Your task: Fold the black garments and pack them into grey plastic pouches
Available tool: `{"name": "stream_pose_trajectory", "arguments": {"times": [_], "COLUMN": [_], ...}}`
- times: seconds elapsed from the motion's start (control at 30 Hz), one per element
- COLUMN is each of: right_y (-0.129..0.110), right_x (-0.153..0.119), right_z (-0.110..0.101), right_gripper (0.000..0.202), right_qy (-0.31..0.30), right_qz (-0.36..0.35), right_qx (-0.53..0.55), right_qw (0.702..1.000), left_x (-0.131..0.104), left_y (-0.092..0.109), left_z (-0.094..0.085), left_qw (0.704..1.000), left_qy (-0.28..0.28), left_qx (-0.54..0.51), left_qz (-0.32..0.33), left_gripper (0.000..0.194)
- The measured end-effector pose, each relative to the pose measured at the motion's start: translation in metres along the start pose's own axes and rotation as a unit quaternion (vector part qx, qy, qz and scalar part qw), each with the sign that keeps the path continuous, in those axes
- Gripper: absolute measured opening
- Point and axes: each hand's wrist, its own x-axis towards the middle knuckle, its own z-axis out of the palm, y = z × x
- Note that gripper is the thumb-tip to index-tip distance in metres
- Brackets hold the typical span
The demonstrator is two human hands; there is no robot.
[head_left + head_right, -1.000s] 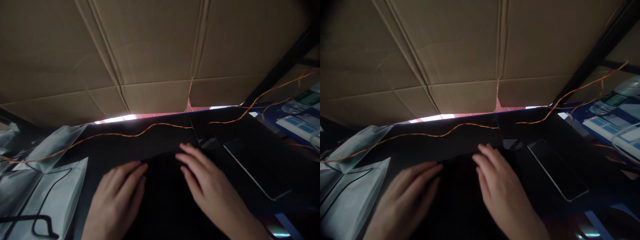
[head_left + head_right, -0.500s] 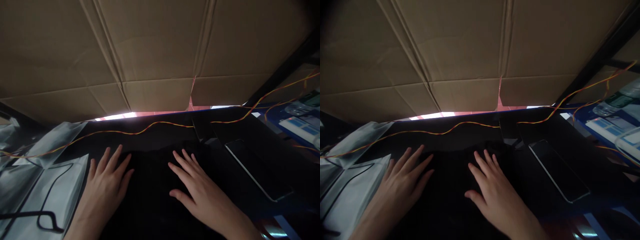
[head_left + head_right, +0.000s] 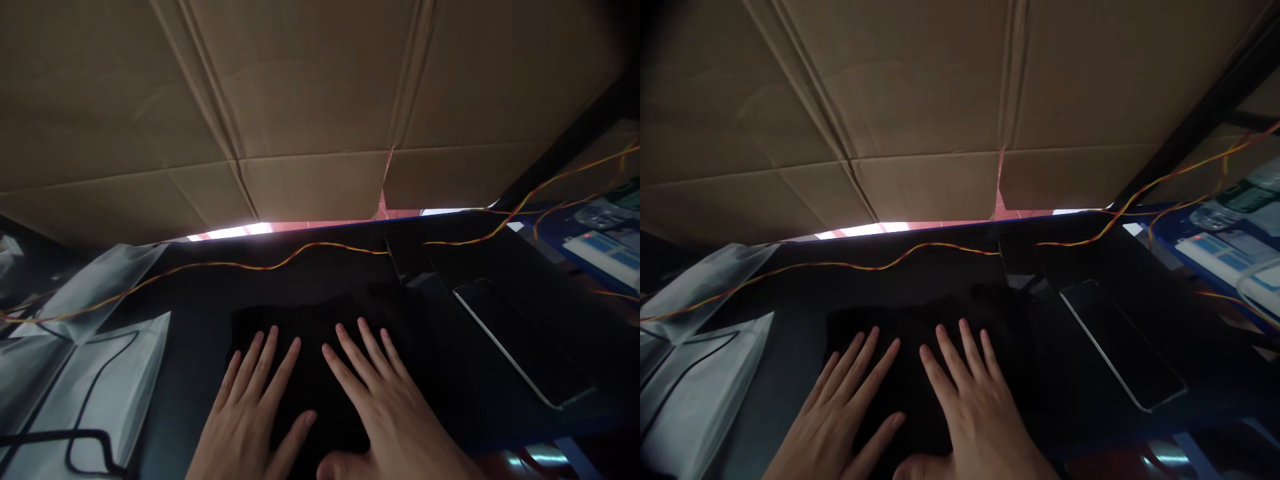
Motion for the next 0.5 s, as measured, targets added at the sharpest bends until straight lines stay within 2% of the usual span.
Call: {"name": "stream_pose_trajectory", "arguments": {"times": [0.1, 0.2, 0.33, 0.4, 0.5], "right_y": [-0.002, 0.001, 0.024, 0.037, 0.052], "right_x": [0.005, 0.019, 0.038, 0.042, 0.039], "right_z": [-0.015, -0.019, -0.008, -0.004, -0.008], "right_gripper": [0.084, 0.063, 0.066, 0.071, 0.066], "right_qy": [0.037, 0.069, 0.022, -0.006, -0.009], "right_qz": [-0.025, 0.014, 0.109, 0.111, 0.082], "right_qx": [-0.009, -0.019, -0.012, 0.001, 0.014], "right_qw": [0.999, 0.997, 0.994, 0.994, 0.997], "left_x": [0.004, 0.013, 0.019, 0.016, 0.009], "left_y": [-0.007, -0.011, -0.021, -0.027, -0.034], "left_z": [-0.005, -0.005, 0.008, 0.016, 0.025], "left_qw": [1.000, 0.997, 0.993, 0.992, 0.992], "left_qy": [-0.006, 0.000, -0.017, -0.029, -0.025], "left_qx": [-0.016, -0.044, -0.038, -0.022, -0.013], "left_qz": [-0.007, -0.056, -0.109, -0.124, -0.124], "left_gripper": [0.079, 0.073, 0.068, 0.069, 0.071]}}
